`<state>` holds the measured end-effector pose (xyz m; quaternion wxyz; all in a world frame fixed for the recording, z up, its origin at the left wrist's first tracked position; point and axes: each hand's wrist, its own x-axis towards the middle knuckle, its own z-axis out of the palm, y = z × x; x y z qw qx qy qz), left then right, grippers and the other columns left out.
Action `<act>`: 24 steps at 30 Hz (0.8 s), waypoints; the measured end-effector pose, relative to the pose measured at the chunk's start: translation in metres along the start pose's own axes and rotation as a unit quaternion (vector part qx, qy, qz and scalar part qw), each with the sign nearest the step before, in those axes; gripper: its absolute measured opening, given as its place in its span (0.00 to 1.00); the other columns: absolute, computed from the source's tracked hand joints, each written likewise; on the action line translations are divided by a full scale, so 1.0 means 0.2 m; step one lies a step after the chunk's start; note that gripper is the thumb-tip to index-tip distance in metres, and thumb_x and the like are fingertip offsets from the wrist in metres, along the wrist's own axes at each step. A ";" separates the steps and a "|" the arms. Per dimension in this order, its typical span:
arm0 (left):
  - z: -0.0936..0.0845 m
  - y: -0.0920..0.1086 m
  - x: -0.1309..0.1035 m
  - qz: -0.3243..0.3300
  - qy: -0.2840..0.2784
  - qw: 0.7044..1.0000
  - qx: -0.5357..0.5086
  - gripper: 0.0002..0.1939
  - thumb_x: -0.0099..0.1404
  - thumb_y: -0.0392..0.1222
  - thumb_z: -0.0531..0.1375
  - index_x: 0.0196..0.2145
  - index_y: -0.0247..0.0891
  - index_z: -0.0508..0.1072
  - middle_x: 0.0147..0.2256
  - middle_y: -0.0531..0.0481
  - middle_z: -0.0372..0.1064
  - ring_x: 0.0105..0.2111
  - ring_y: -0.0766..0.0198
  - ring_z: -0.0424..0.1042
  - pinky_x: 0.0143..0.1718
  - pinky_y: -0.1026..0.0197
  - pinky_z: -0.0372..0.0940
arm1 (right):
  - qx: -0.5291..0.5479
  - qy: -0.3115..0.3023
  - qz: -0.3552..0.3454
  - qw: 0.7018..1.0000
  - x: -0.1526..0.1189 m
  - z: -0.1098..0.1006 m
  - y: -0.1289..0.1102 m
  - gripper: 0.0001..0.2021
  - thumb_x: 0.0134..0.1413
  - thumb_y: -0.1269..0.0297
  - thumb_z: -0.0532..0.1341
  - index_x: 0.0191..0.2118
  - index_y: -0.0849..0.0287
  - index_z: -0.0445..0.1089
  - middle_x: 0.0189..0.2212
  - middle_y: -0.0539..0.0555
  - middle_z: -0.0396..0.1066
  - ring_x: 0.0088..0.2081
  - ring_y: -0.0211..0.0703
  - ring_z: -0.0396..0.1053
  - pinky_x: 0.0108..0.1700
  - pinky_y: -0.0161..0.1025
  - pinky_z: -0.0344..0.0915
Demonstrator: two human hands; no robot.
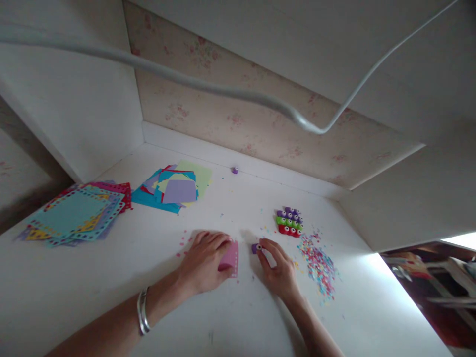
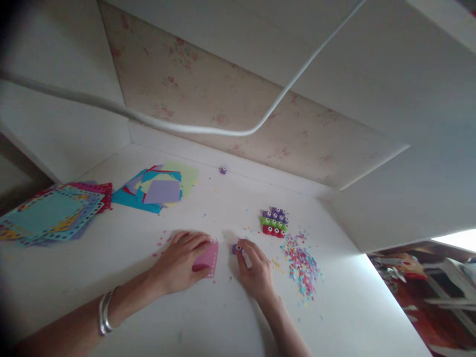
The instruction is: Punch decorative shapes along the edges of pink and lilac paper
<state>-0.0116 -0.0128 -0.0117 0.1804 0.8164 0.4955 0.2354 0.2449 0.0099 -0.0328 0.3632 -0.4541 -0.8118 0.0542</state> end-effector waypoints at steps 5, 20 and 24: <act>0.00 0.00 0.01 -0.013 -0.016 1.000 0.016 0.27 0.60 0.52 0.66 0.56 0.44 0.70 0.57 0.47 0.67 0.59 0.51 0.62 0.62 0.46 0.48 | -0.017 -0.046 0.044 0.998 0.01 -0.08 0.07 0.11 0.63 0.64 0.61 0.49 0.53 0.73 0.45 0.57 0.78 0.44 0.49 0.77 0.46 0.45 0.77; 0.01 -0.01 0.02 -0.032 -0.026 0.999 0.022 0.32 0.58 0.48 0.67 0.59 0.44 0.66 0.59 0.46 0.65 0.60 0.48 0.60 0.61 0.43 0.50 | 0.048 -0.004 0.254 0.966 0.56 -0.28 0.72 0.16 0.53 0.58 0.63 0.46 0.56 0.73 0.40 0.56 0.80 0.44 0.49 0.78 0.50 0.47 0.73; 0.00 -0.01 0.02 -0.039 -0.036 0.998 0.021 0.32 0.58 0.48 0.67 0.59 0.43 0.67 0.59 0.46 0.66 0.60 0.48 0.61 0.61 0.43 0.50 | -0.019 -0.056 0.250 0.966 0.64 -0.27 0.84 0.12 0.49 0.62 0.64 0.42 0.54 0.76 0.36 0.53 0.81 0.42 0.50 0.79 0.49 0.47 0.72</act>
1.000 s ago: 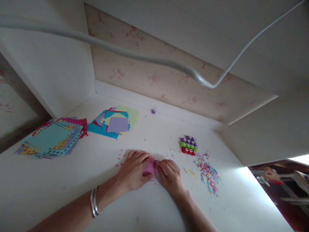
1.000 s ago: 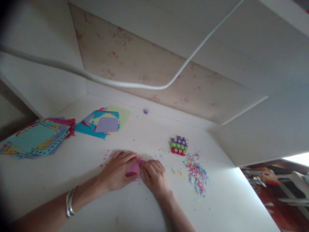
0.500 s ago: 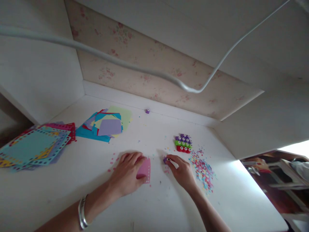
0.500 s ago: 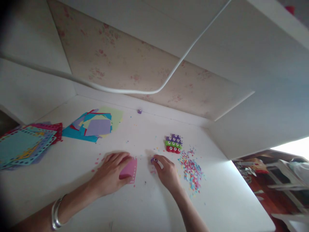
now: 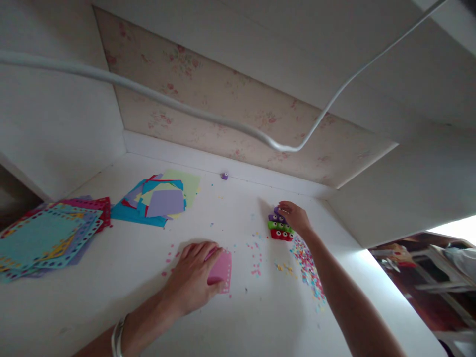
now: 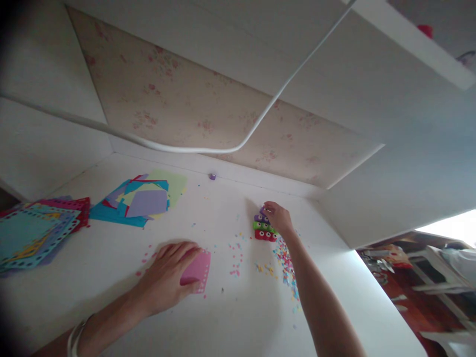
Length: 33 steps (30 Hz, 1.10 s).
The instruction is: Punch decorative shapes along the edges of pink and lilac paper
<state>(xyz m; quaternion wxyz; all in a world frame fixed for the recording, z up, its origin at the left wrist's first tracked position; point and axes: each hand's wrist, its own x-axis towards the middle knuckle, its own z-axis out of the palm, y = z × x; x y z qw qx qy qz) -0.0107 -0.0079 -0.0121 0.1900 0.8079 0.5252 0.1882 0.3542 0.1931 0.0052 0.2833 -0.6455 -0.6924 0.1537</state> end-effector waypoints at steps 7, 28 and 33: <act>0.00 -0.01 0.00 0.002 -0.004 1.000 0.000 0.32 0.58 0.50 0.67 0.59 0.43 0.66 0.59 0.45 0.65 0.60 0.48 0.60 0.61 0.42 0.50 | -0.095 -0.050 -0.016 0.994 0.05 0.03 0.04 0.12 0.52 0.66 0.62 0.43 0.52 0.77 0.40 0.52 0.81 0.45 0.50 0.78 0.52 0.45 0.69; 0.02 -0.02 -0.01 0.015 0.002 1.000 0.001 0.30 0.61 0.51 0.65 0.60 0.45 0.65 0.59 0.45 0.65 0.60 0.47 0.60 0.61 0.43 0.50 | -0.165 -0.058 -0.024 0.984 0.13 -0.03 0.05 0.11 0.53 0.58 0.63 0.41 0.48 0.79 0.38 0.48 0.81 0.43 0.49 0.78 0.50 0.43 0.70; 0.02 -0.03 -0.01 0.019 0.008 1.000 -0.002 0.31 0.60 0.51 0.66 0.59 0.45 0.65 0.59 0.45 0.65 0.59 0.47 0.60 0.60 0.43 0.50 | -0.173 -0.088 -0.044 0.980 0.14 -0.01 0.05 0.08 0.50 0.60 0.65 0.36 0.47 0.80 0.36 0.46 0.81 0.41 0.47 0.79 0.49 0.42 0.71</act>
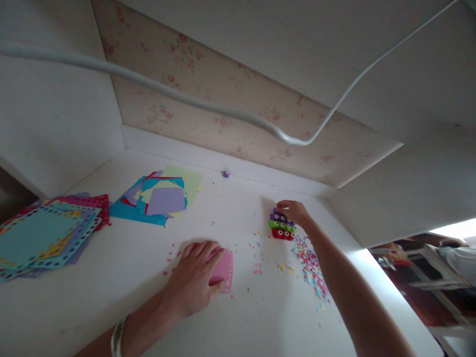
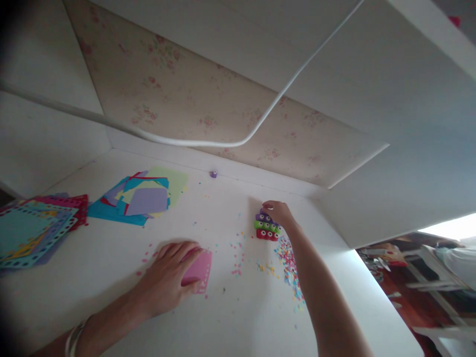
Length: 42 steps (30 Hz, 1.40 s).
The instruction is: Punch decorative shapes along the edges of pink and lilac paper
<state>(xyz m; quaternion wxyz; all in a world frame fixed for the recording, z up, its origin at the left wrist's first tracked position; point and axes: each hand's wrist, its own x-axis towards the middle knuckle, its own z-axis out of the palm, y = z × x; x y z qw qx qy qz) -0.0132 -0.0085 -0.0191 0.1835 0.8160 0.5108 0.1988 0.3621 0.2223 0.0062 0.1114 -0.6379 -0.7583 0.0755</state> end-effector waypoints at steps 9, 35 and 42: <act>-0.01 0.00 0.00 -0.002 -0.003 1.000 -0.005 0.31 0.60 0.49 0.66 0.59 0.43 0.66 0.59 0.45 0.64 0.59 0.47 0.60 0.61 0.42 0.50 | -0.027 -0.009 -0.003 1.000 -0.01 -0.03 0.01 0.08 0.50 0.60 0.64 0.35 0.49 0.80 0.36 0.47 0.82 0.41 0.48 0.79 0.48 0.41 0.71; 0.02 -0.05 0.01 -0.093 0.036 0.995 -0.026 0.23 0.61 0.37 0.63 0.55 0.42 0.69 0.50 0.43 0.67 0.49 0.50 0.68 0.53 0.46 0.64 | 0.013 -0.015 -0.143 0.990 0.67 0.37 -1.07 0.15 0.66 0.59 0.60 0.54 0.57 0.68 0.54 0.58 0.68 0.49 0.48 0.71 0.50 0.50 0.71; -0.04 -0.02 0.02 -0.086 0.024 0.988 -0.123 0.11 0.62 0.30 0.58 0.39 0.42 0.74 0.46 0.48 0.70 0.40 0.60 0.74 0.45 0.58 0.68 | 0.065 -0.054 -0.124 0.989 0.52 0.33 -1.01 0.12 0.64 0.60 0.62 0.50 0.59 0.71 0.51 0.57 0.71 0.48 0.47 0.72 0.51 0.50 0.70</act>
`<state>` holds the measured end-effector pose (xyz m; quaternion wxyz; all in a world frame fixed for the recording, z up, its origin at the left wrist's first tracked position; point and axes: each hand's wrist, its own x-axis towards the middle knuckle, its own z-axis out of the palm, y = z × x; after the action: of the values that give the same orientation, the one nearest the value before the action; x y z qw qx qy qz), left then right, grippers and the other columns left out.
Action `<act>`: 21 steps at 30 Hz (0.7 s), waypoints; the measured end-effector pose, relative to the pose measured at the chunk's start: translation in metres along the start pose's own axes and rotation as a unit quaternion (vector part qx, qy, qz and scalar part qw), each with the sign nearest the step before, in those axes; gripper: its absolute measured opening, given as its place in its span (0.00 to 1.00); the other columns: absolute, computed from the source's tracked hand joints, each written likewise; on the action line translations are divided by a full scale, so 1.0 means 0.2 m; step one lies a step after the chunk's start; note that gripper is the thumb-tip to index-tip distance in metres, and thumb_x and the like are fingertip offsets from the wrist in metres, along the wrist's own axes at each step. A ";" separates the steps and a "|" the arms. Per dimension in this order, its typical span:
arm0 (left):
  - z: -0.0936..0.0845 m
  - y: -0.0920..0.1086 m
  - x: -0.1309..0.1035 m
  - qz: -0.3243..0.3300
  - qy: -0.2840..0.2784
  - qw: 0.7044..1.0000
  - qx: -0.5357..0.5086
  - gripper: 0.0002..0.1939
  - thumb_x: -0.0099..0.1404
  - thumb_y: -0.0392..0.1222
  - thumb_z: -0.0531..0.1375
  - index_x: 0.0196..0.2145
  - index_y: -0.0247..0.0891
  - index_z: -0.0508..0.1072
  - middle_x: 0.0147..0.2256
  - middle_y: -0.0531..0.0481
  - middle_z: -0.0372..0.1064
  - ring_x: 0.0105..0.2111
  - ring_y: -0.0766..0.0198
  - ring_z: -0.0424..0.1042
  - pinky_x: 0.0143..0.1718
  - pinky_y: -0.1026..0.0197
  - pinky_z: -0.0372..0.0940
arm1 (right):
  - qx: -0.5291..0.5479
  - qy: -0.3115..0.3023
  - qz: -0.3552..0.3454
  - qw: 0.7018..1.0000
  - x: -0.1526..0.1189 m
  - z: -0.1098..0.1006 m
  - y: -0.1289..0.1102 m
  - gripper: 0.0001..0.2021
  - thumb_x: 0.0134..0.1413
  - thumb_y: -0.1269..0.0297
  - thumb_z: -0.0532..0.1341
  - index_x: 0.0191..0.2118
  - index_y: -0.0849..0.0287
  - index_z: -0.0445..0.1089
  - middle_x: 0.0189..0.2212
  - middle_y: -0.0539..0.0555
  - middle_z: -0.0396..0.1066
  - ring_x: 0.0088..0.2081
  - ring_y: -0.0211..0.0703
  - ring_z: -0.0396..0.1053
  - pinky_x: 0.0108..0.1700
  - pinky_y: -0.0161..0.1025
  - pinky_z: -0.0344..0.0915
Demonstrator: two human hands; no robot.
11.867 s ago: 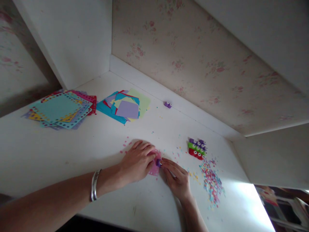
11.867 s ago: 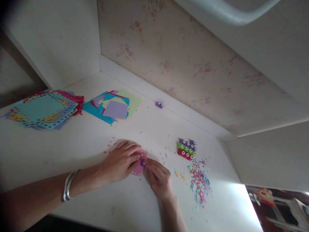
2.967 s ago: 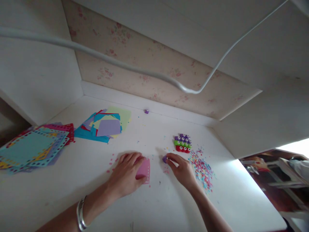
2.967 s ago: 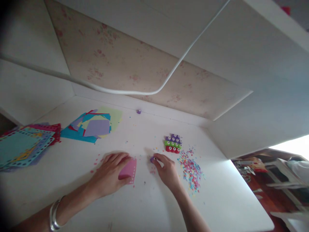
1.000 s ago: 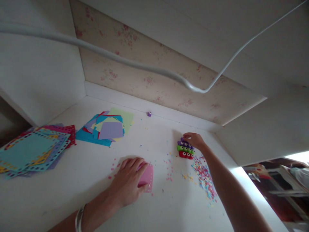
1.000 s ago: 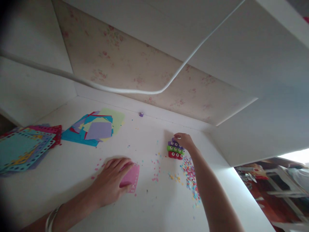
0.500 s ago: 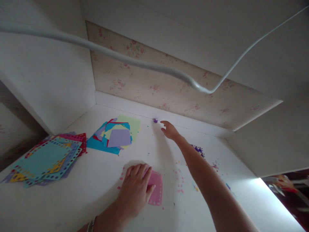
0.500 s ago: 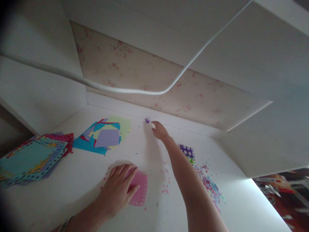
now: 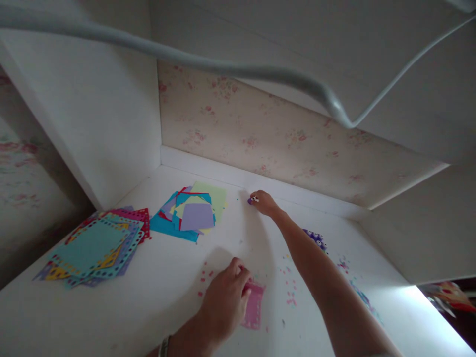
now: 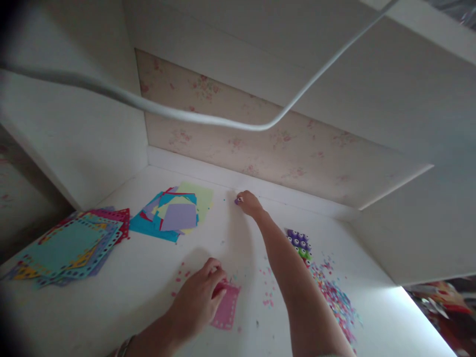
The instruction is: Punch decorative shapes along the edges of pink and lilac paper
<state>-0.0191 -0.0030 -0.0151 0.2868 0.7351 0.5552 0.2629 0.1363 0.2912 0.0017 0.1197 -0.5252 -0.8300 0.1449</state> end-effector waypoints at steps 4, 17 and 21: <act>-0.04 0.02 0.01 -0.014 -0.018 0.995 -0.097 0.12 0.67 0.35 0.54 0.38 0.42 0.77 0.35 0.50 0.78 0.37 0.59 0.77 0.42 0.59 0.69 | 0.095 0.014 0.015 0.995 -0.31 0.00 0.02 0.09 0.60 0.64 0.63 0.46 0.56 0.73 0.42 0.55 0.78 0.44 0.48 0.77 0.49 0.45 0.71; -0.07 0.02 0.07 -0.072 0.010 0.975 -0.211 0.12 0.65 0.44 0.57 0.40 0.39 0.78 0.39 0.49 0.80 0.40 0.58 0.77 0.41 0.62 0.68 | 0.407 0.076 0.058 0.909 -1.29 0.20 -0.13 0.15 0.58 0.58 0.65 0.51 0.50 0.72 0.46 0.55 0.78 0.45 0.49 0.77 0.49 0.48 0.73; -0.06 0.01 0.08 -0.076 0.018 0.973 -0.216 0.12 0.66 0.45 0.57 0.39 0.39 0.79 0.38 0.49 0.80 0.40 0.58 0.77 0.41 0.62 0.67 | 0.382 0.086 0.039 0.919 -1.30 0.18 -0.14 0.14 0.58 0.60 0.64 0.49 0.53 0.73 0.45 0.57 0.77 0.44 0.48 0.76 0.48 0.47 0.73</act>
<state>-0.0215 0.0130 -0.0044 0.4476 0.6069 0.5446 0.3671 0.2098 0.0401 -0.0335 0.3765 -0.4815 -0.6769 0.4101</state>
